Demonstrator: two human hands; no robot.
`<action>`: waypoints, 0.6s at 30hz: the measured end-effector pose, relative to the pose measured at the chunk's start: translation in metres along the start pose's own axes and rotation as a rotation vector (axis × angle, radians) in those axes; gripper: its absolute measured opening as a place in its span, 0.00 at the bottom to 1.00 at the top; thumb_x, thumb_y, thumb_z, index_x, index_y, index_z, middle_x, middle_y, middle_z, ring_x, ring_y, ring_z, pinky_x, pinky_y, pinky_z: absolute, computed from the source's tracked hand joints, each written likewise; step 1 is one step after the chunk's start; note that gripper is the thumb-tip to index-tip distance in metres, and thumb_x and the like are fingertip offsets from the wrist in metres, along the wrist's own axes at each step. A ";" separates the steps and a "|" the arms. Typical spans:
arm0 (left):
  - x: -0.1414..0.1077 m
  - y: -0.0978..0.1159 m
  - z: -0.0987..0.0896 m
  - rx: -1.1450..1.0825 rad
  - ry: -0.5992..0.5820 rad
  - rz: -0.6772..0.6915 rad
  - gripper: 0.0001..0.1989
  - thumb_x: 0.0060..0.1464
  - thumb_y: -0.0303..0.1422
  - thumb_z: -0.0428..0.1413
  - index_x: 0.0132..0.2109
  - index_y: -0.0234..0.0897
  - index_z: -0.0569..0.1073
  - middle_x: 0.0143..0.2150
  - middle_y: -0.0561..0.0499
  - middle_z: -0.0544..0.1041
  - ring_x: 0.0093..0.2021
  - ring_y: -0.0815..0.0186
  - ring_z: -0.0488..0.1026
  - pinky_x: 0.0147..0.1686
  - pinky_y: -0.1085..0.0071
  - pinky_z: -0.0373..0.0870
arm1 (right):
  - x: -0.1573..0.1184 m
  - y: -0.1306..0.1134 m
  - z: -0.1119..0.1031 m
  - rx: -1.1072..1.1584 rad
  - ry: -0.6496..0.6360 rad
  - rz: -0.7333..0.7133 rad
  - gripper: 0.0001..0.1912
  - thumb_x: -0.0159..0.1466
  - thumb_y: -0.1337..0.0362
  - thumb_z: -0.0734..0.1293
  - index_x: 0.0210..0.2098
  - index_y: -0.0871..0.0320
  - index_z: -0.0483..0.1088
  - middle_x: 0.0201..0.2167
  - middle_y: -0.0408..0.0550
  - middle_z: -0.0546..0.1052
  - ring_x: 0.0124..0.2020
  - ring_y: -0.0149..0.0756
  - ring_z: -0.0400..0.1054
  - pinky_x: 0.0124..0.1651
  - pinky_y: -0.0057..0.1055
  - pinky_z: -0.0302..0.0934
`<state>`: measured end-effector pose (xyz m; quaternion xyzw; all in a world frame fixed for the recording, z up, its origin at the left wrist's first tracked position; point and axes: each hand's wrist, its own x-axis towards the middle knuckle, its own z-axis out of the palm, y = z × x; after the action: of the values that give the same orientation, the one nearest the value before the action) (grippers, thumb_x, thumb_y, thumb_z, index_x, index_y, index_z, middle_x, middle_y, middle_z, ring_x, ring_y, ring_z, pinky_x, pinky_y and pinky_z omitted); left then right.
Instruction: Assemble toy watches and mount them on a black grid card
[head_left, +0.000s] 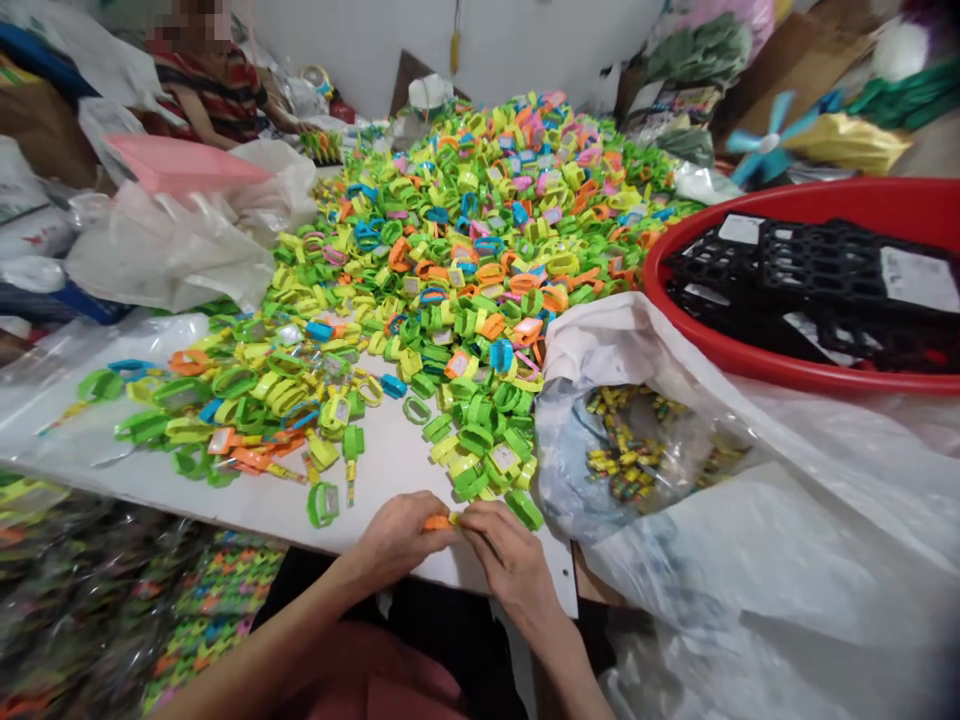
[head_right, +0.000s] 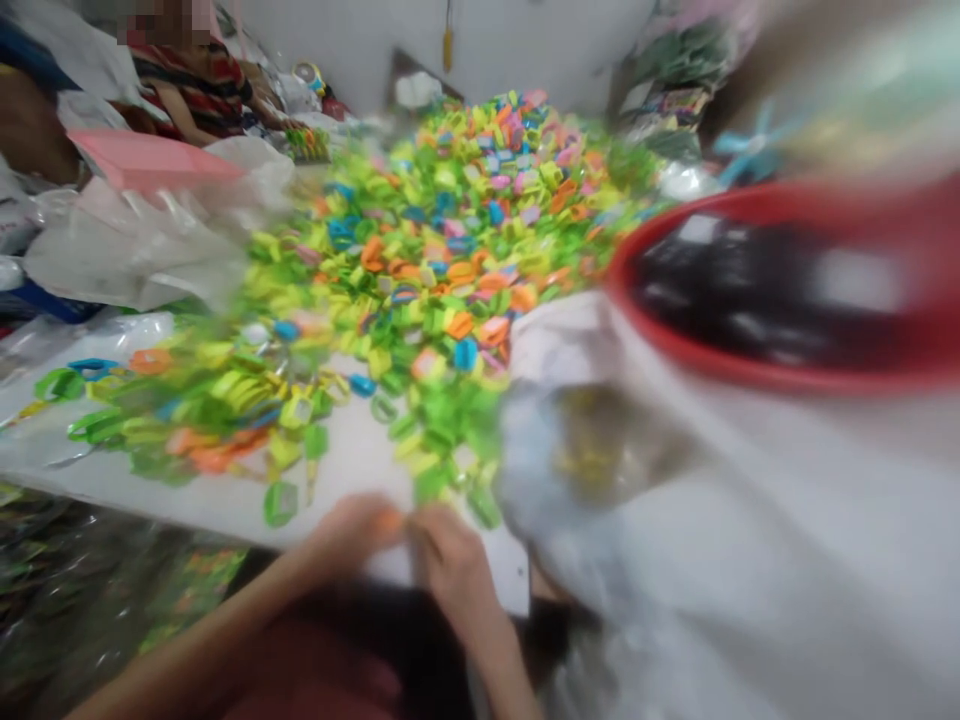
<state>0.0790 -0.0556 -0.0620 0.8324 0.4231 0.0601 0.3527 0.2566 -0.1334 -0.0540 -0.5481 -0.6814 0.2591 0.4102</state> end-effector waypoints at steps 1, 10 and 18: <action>0.000 -0.001 0.000 -0.018 -0.003 0.002 0.12 0.58 0.40 0.53 0.36 0.39 0.76 0.34 0.52 0.78 0.35 0.65 0.73 0.37 0.72 0.65 | 0.000 0.001 -0.001 -0.005 0.011 -0.005 0.09 0.66 0.71 0.61 0.41 0.56 0.72 0.38 0.49 0.77 0.41 0.33 0.72 0.45 0.29 0.66; -0.017 -0.010 0.040 0.142 0.064 0.070 0.11 0.60 0.38 0.52 0.35 0.37 0.74 0.34 0.50 0.76 0.36 0.65 0.73 0.36 0.71 0.66 | -0.001 -0.003 -0.013 0.167 -0.239 0.096 0.10 0.64 0.73 0.63 0.36 0.56 0.74 0.36 0.46 0.77 0.39 0.31 0.71 0.42 0.26 0.64; -0.019 -0.005 0.033 0.222 0.066 0.218 0.14 0.64 0.35 0.46 0.36 0.40 0.75 0.33 0.50 0.76 0.36 0.64 0.74 0.38 0.71 0.68 | -0.005 0.005 -0.012 0.344 -0.211 0.320 0.05 0.60 0.69 0.68 0.33 0.56 0.77 0.34 0.46 0.79 0.37 0.33 0.72 0.43 0.29 0.64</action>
<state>0.0765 -0.0853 -0.0857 0.9049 0.3457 0.0779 0.2358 0.2692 -0.1380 -0.0531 -0.5409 -0.5712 0.4883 0.3777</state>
